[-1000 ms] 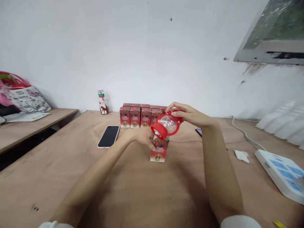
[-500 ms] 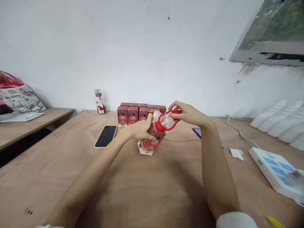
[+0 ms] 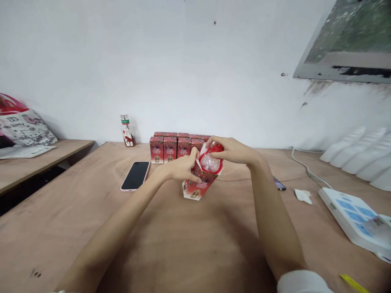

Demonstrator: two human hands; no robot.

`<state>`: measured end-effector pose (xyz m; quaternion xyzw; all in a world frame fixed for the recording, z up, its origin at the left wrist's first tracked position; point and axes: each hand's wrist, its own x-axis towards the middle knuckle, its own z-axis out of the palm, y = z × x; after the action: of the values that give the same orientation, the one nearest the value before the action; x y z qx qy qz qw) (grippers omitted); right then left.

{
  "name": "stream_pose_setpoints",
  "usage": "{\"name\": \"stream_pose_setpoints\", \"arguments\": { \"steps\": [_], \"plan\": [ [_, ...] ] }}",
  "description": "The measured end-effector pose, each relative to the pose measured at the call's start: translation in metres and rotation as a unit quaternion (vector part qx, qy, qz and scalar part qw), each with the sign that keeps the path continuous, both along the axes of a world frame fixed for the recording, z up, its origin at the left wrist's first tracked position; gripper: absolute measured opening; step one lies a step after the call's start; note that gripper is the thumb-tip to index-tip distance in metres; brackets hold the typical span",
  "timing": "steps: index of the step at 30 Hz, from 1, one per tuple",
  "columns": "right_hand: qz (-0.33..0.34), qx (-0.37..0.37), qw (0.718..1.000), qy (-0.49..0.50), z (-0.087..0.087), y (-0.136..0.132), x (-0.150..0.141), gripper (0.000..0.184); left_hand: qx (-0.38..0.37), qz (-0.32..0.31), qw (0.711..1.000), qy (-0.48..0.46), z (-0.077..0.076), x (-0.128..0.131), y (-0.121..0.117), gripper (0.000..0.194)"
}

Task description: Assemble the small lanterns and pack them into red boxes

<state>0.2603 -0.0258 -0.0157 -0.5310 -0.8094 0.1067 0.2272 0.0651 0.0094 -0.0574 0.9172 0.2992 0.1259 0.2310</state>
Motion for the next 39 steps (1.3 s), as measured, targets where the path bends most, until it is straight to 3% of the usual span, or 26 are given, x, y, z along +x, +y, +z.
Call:
{"name": "stream_pose_setpoints", "arguments": {
  "steps": [4, 11, 15, 21, 28, 34, 39],
  "plan": [
    [0.042, 0.042, 0.995, -0.083, -0.005, 0.008, -0.016, 0.02, 0.004, 0.018, 1.0, -0.003, 0.0, -0.001, 0.0, 0.05],
    [0.081, -0.014, 0.993, -0.086, -0.007, 0.005, -0.02, 0.019, 0.0, 0.015, 1.0, 0.02, 0.003, -0.007, 0.006, 0.051],
    [0.067, -0.031, 0.994, -0.085, -0.008, 0.006, -0.018, 0.029, -0.004, 0.019, 0.999, 0.039, 0.004, -0.008, 0.006, 0.051],
    [0.077, -0.02, 0.993, -0.083, -0.011, 0.008, -0.021, 0.026, 0.0, 0.019, 0.998, 0.057, 0.005, -0.008, 0.005, 0.05],
    [0.026, -0.02, 0.993, -0.116, -0.007, -0.004, -0.029, 0.025, 0.028, 0.007, 0.996, 0.079, 0.006, -0.006, 0.0, 0.051],
    [-0.019, 0.022, 0.987, -0.155, -0.013, -0.004, -0.033, 0.031, 0.058, 0.021, 0.993, 0.097, 0.007, -0.004, -0.002, 0.054],
    [-0.007, -0.009, 0.984, -0.175, -0.019, 0.005, -0.037, 0.037, 0.026, 0.007, 0.995, 0.099, 0.009, -0.009, -0.001, 0.059]
  ]
}}
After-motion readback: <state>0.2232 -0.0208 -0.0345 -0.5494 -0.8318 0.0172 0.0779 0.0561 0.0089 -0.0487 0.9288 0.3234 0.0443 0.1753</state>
